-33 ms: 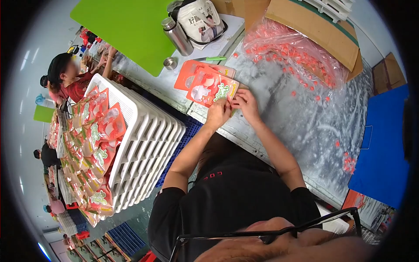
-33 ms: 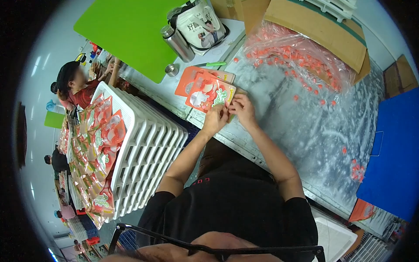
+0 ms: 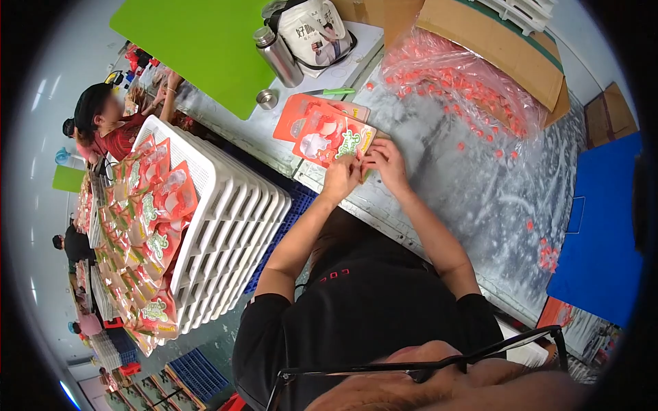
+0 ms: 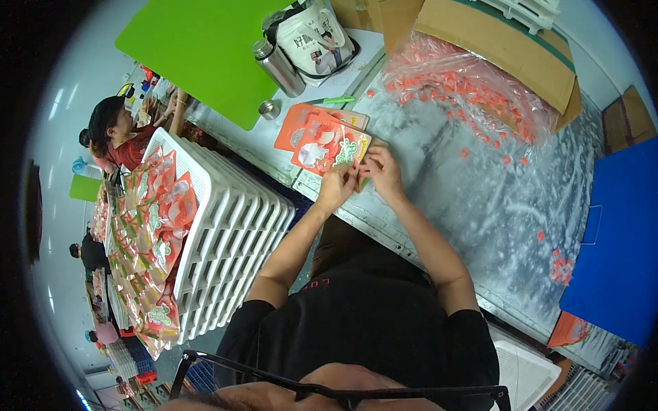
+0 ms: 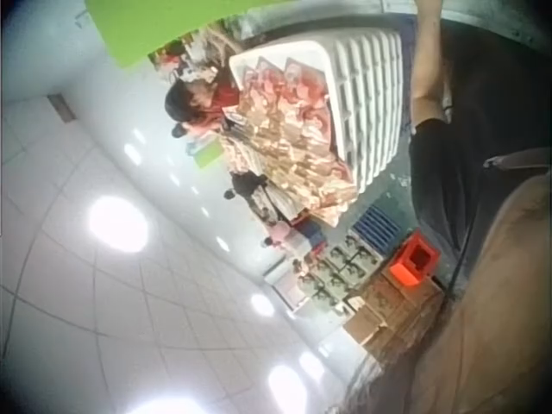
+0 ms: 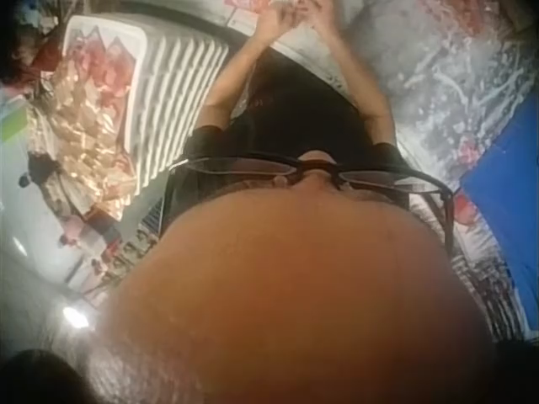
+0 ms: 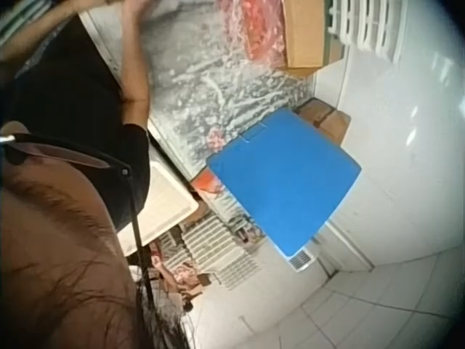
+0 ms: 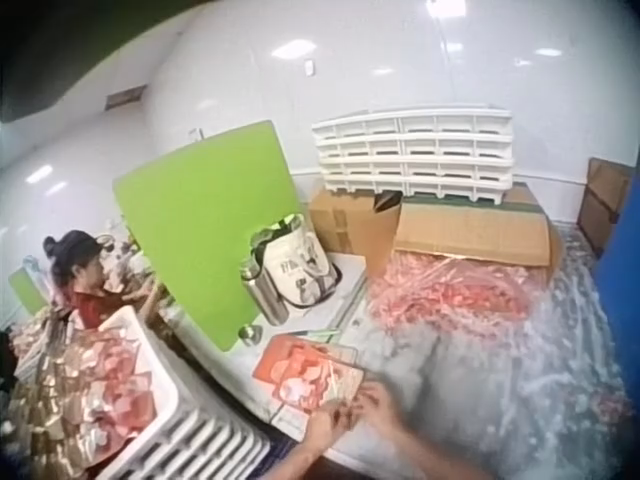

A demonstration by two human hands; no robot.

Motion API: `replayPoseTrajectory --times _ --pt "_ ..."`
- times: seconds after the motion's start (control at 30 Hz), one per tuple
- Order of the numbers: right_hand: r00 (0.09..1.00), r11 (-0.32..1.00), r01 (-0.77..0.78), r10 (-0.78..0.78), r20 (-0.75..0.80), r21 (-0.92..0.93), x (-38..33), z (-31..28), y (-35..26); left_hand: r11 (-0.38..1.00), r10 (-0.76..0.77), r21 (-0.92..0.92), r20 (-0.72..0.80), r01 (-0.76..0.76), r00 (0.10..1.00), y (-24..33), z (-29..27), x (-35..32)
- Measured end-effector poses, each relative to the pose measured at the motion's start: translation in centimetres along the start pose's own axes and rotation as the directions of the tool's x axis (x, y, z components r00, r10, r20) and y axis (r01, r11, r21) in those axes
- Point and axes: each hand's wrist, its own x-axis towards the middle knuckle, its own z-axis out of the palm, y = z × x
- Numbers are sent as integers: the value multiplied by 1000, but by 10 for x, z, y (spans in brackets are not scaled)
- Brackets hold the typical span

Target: Manually packaging small pink items into individual patterned bags at a factory workbench.

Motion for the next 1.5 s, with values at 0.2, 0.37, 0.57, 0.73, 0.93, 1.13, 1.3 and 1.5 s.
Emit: replayPoseTrajectory --times 0.2,0.37,0.57,0.73,0.93,1.13,1.3,1.5 --pt "647 238 682 -637 419 -691 -22 3 -26 961 -190 -186 82 203 978 -18 -10 11" --pt "471 -269 629 -614 633 -729 -27 -7 -30 881 -294 -336 161 332 942 9 -29 20" --pt "638 80 746 -367 677 -661 -31 1 -35 935 -173 -316 -17 159 985 36 -32 18" --pt "494 155 858 -511 703 -491 -30 11 -54 989 132 -49 -135 -140 982 78 -41 19" --pt "643 496 702 -134 754 -510 -27 6 -60 965 245 111 -69 -236 967 121 -45 13" --pt "658 354 697 27 752 -623 -37 -11 -92 998 42 -61 269 -26 962 127 -81 27" --pt "557 629 586 146 818 -511 -60 -6 -146 952 117 -237 868 195 482 118 -102 33" --pt "696 775 442 22 717 -452 -45 -13 -132 802 46 -326 869 501 492 74 -68 20"
